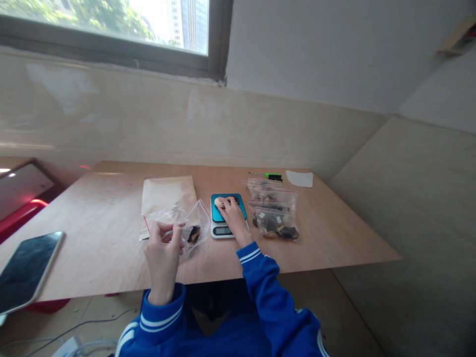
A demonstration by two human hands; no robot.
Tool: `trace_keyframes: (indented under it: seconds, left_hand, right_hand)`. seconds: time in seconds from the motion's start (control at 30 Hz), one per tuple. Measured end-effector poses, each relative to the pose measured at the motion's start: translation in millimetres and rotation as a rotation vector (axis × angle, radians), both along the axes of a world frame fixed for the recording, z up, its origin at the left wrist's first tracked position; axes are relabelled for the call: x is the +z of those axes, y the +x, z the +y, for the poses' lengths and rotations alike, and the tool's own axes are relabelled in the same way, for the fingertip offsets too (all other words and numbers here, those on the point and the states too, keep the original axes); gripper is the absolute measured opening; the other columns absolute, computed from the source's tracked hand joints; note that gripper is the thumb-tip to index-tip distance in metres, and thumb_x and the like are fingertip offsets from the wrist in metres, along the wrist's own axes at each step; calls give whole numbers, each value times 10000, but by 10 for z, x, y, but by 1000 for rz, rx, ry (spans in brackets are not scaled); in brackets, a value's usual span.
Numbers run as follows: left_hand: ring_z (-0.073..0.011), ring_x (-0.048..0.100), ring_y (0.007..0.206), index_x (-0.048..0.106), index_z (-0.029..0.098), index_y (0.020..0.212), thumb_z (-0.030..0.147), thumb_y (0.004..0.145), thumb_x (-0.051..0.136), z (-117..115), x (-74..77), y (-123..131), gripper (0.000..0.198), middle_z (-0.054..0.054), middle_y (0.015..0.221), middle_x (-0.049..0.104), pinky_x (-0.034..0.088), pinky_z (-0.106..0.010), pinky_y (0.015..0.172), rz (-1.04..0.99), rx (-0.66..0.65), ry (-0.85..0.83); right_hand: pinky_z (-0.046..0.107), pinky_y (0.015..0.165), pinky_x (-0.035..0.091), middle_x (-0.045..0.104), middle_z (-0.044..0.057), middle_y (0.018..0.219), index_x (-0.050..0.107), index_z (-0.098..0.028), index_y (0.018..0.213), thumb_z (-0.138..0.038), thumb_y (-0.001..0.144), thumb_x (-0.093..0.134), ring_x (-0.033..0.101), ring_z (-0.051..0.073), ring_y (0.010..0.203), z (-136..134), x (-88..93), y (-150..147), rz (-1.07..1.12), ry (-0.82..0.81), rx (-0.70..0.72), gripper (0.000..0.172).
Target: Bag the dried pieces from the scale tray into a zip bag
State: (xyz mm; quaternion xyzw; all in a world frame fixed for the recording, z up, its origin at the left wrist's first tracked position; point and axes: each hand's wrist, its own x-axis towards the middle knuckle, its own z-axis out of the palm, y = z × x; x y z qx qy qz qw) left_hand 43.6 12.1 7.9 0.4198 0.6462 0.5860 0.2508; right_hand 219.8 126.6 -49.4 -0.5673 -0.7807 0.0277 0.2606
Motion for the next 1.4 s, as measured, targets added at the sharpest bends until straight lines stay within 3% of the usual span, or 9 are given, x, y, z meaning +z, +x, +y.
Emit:
trace_keyframes:
  seconds: [0.27, 0.4, 0.6, 0.67, 0.77, 0.9, 1.07, 1.27, 1.4]
  left_hand:
    - [-72, 517, 397, 483, 205, 725, 352, 779, 594, -2, 3, 7, 192, -7, 779, 702, 422, -199, 386, 5, -2, -6]
    - [-68, 519, 398, 469, 205, 729, 352, 780, 592, 5, -2, 29, 198, -22, 847, 716, 425, -198, 383, -8, -14, -3]
    - [-92, 519, 383, 486, 211, 744, 409, 788, 598, -7, -28, 48, 232, 26, 637, 648, 427, -213, 403, 36, -28, -19]
    - [-95, 518, 379, 481, 216, 747, 415, 795, 592, -10, -28, 59, 233, 37, 612, 638, 428, -217, 412, 41, -33, -18]
    - [-97, 527, 383, 479, 218, 753, 409, 795, 594, -13, -16, 81, 227, 37, 617, 645, 431, -219, 420, 33, -32, -14]
    - [-98, 547, 398, 469, 217, 767, 387, 809, 586, -18, -7, 115, 211, 17, 689, 678, 445, -227, 430, 12, -42, 16]
    - [-111, 549, 389, 476, 219, 783, 384, 816, 583, -22, -17, 153, 200, 38, 606, 631, 447, -236, 424, -5, -67, 24]
    - [-129, 564, 399, 457, 229, 777, 351, 820, 579, -32, -1, 168, 178, 71, 533, 565, 453, -242, 423, -13, -71, 30]
    - [-125, 556, 390, 448, 228, 763, 361, 822, 580, -27, 1, 163, 196, 64, 545, 580, 451, -244, 427, -9, -61, 25]
  right_hand:
    - [341, 930, 490, 607, 117, 1124, 615, -166, 1181, -293, 920, 515, 607, 217, 1046, -34, 70, 21, 441, 8, 54, 307]
    - [273, 749, 517, 673, 85, 1067, 636, -172, 1153, -409, 873, 565, 625, 162, 856, -126, 261, -35, 807, -105, 67, 374]
    - [205, 549, 440, 693, 40, 896, 650, -170, 1115, -499, 777, 651, 555, 94, 631, -336, 600, -120, 1291, -334, 175, 472]
    - [189, 488, 395, 668, 8, 793, 666, -179, 1082, -506, 759, 666, 500, 71, 550, -428, 692, -121, 1275, -460, 228, 460]
    - [181, 455, 372, 667, 10, 797, 696, -187, 1019, -471, 753, 685, 494, 69, 538, -571, 790, -139, 1016, -580, 292, 390]
    - [235, 546, 471, 690, 41, 823, 703, -177, 951, -372, 810, 648, 604, 133, 647, -712, 865, -245, 687, -456, 134, 247]
    - [316, 733, 517, 708, 72, 839, 668, -168, 953, -253, 821, 638, 674, 213, 807, -747, 907, -395, 441, -344, 41, 160]
    - [331, 766, 522, 699, 91, 951, 586, -171, 1106, -255, 764, 695, 677, 252, 919, -794, 951, -361, 382, -371, 30, 369]
    - [327, 717, 530, 691, 59, 953, 568, -207, 1100, -294, 742, 709, 667, 212, 828, -837, 991, -265, 488, -331, 46, 395]
